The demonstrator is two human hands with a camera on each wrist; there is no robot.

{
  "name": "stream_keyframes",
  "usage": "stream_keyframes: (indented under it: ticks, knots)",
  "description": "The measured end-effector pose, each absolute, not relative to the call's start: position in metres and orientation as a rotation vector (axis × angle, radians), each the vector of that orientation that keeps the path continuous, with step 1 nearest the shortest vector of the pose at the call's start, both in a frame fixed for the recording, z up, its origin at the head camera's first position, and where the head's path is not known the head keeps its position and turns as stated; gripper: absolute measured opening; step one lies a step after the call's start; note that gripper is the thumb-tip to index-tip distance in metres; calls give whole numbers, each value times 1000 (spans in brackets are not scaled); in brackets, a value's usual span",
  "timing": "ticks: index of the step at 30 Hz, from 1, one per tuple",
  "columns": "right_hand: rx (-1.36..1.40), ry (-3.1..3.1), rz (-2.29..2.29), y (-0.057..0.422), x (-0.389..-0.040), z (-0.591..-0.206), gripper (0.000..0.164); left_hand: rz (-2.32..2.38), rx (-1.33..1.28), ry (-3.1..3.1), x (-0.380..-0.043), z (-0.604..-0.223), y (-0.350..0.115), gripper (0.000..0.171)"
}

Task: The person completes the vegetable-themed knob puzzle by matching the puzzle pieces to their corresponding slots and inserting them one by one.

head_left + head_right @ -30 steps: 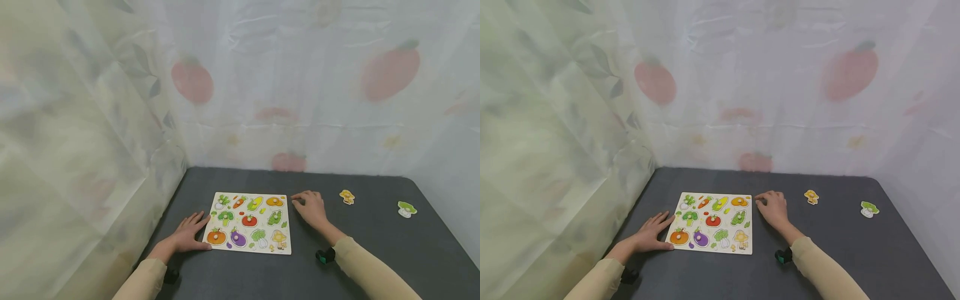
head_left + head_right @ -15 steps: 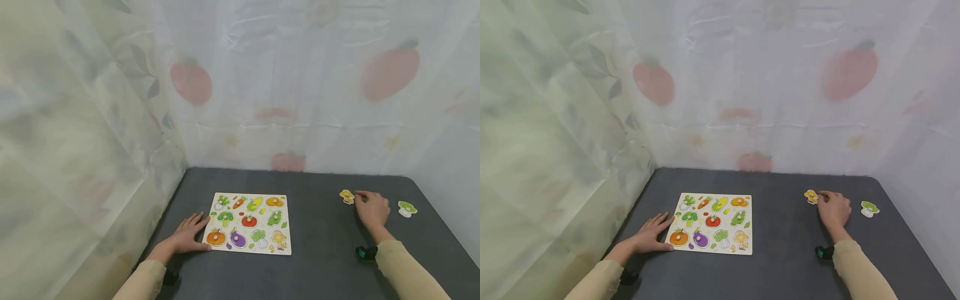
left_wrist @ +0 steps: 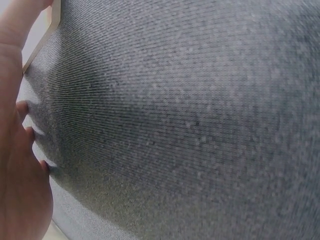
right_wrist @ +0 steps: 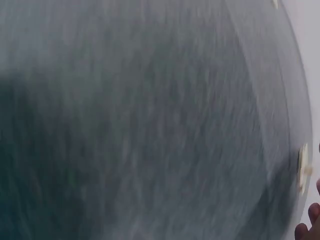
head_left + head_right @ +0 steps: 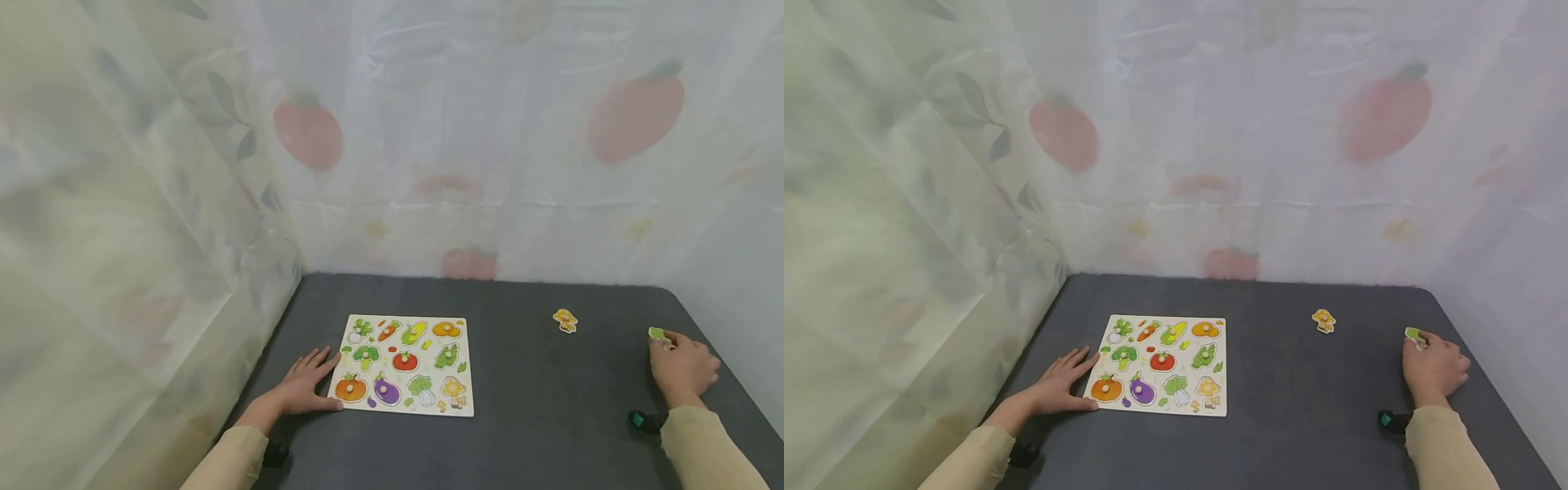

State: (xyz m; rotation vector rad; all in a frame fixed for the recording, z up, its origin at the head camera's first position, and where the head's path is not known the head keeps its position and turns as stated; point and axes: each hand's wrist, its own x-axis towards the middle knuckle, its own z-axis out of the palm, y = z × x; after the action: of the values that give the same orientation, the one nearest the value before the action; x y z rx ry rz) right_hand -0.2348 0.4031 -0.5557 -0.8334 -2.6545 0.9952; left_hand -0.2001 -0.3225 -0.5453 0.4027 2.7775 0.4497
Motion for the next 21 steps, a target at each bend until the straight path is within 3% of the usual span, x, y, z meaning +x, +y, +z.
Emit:
stream_keyframes:
  ticks: [21]
  knots:
    - [-976,-2704,1003,423,-238,-560,57,463,383,2779,-199,-544,-321,114]
